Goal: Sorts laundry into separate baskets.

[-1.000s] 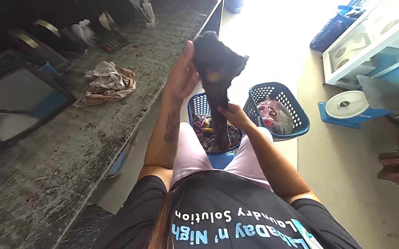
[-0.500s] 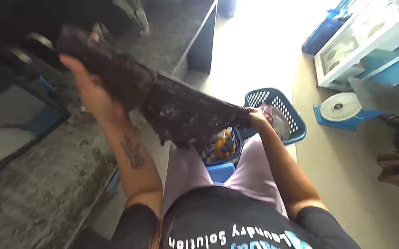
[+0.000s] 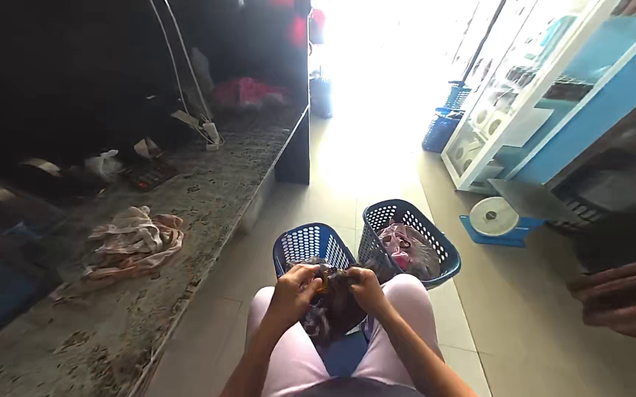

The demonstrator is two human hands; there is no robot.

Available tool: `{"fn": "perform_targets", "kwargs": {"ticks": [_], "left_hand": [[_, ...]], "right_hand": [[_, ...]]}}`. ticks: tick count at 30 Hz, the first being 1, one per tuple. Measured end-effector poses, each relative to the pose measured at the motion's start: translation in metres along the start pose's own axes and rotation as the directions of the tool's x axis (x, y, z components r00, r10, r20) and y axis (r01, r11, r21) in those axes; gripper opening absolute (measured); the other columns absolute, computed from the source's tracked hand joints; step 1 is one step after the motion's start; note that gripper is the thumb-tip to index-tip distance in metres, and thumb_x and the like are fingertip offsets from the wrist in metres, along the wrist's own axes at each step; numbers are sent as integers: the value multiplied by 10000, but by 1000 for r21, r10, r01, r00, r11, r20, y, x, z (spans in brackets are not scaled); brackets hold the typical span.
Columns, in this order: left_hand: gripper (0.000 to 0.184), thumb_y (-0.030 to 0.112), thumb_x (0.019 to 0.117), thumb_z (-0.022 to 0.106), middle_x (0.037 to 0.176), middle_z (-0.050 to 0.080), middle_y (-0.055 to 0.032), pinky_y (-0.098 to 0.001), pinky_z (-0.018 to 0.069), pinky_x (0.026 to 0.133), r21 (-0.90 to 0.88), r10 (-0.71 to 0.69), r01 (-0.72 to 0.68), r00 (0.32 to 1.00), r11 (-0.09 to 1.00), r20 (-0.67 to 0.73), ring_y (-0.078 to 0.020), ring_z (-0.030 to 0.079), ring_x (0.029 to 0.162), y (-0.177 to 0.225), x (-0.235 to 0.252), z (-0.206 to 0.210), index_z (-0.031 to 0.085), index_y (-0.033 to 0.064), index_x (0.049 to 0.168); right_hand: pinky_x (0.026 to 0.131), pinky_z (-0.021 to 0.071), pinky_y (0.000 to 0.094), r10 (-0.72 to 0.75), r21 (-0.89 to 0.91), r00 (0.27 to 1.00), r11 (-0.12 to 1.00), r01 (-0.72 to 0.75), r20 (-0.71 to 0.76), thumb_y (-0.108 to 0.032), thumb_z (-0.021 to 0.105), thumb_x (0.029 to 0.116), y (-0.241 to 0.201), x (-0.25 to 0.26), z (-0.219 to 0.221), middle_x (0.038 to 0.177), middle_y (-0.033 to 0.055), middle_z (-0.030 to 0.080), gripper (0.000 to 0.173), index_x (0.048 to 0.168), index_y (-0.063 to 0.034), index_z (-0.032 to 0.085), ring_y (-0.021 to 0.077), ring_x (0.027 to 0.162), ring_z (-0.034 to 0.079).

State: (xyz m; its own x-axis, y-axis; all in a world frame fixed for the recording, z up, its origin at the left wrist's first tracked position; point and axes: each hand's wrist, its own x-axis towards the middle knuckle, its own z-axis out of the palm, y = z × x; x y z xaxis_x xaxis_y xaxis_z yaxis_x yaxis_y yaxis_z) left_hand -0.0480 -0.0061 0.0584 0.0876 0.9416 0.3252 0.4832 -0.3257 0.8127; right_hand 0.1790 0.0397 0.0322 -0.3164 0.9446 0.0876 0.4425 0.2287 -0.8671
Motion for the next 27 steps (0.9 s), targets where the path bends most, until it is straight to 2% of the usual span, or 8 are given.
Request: {"fn": "perform_targets", "kwargs": {"ticks": [4, 7, 10, 12, 14, 16, 18, 27], "left_hand": [[427, 358, 1106, 433, 948, 695, -91, -370, 599, 761, -361, -422, 481, 876, 799, 234, -157, 687, 835, 8, 18, 21, 668, 4, 1145], [327, 205, 1074, 450, 990, 697, -60, -291, 535, 857, -348, -156, 472, 745, 810, 648, -76, 640, 894, -29, 4, 38, 667, -20, 1171], [140, 97, 979, 589, 798, 671, 54, -197, 518, 710, -350, -80, 540, 619, 766, 781, 41, 591, 710, -58, -17, 61, 695, 5, 978], [155, 82, 983, 585, 834, 679, 14, -240, 533, 758, -339, -260, 641, 655, 688, 710, -2, 608, 746, -64, -31, 57, 688, -30, 1009], [212, 162, 1059, 539, 883, 701, -23, -301, 566, 753, -388, -424, 728, 660, 565, 620, -78, 650, 772, -69, -41, 48, 680, 10, 1105], [304, 263, 1100, 469, 1019, 727, -41, -347, 593, 803, -455, -428, 737, 667, 500, 611, -121, 688, 871, -72, -40, 36, 658, 80, 1252], [371, 332, 1117, 408, 1113, 723, -39, -357, 597, 845, -463, -382, 732, 666, 499, 641, -130, 698, 946, -62, -32, 33, 611, 136, 1357], [328, 275, 1128, 363, 1099, 711, -45, -359, 584, 920, -691, -338, 621, 783, 371, 522, -138, 695, 1011, -50, -7, 25, 574, 93, 1303]], "right_hand": [[852, 563, 411, -387, 61, 887, 921, 384, 254, -14, 680, 834, -81, 1, -20, 956, 134, 735, 208, 1032, 40, 716, 187, 918, 701], [1067, 452, 563, -375, -19, 611, 842, 539, 697, -89, 737, 853, -98, -11, 5, 1267, 206, 671, 511, 1334, 29, 611, 343, 1232, 617], [1153, 364, 581, -226, 26, 298, 834, 551, 927, -179, 785, 892, -77, -24, 22, 1510, 249, 502, 865, 1586, 23, 310, 377, 1399, 493], [1082, 459, 524, -212, 77, 383, 938, 339, 899, -138, 747, 918, -55, -25, 15, 1356, 242, 617, 696, 1516, 33, 434, 337, 1234, 617], [900, 565, 487, -48, 26, 626, 999, 44, 778, -186, 616, 1014, -24, -24, 8, 1061, 194, 719, 336, 1261, 38, 655, 279, 946, 703], [701, 588, 486, 174, 10, 825, 977, -213, 538, -368, 516, 1067, 18, -18, 17, 775, 148, 697, 468, 959, 45, 709, 236, 685, 682], [702, 583, 460, 276, 103, 866, 932, -347, 418, -412, 504, 1075, 40, -10, 25, 785, 133, 680, 493, 991, 38, 687, 211, 688, 666], [546, 546, 252, 51, 528, 997, 846, -77, 63, -123, 688, 965, 24, 2, 22, 667, -18, 652, 143, 858, -30, 677, 55, 551, 595]]}}
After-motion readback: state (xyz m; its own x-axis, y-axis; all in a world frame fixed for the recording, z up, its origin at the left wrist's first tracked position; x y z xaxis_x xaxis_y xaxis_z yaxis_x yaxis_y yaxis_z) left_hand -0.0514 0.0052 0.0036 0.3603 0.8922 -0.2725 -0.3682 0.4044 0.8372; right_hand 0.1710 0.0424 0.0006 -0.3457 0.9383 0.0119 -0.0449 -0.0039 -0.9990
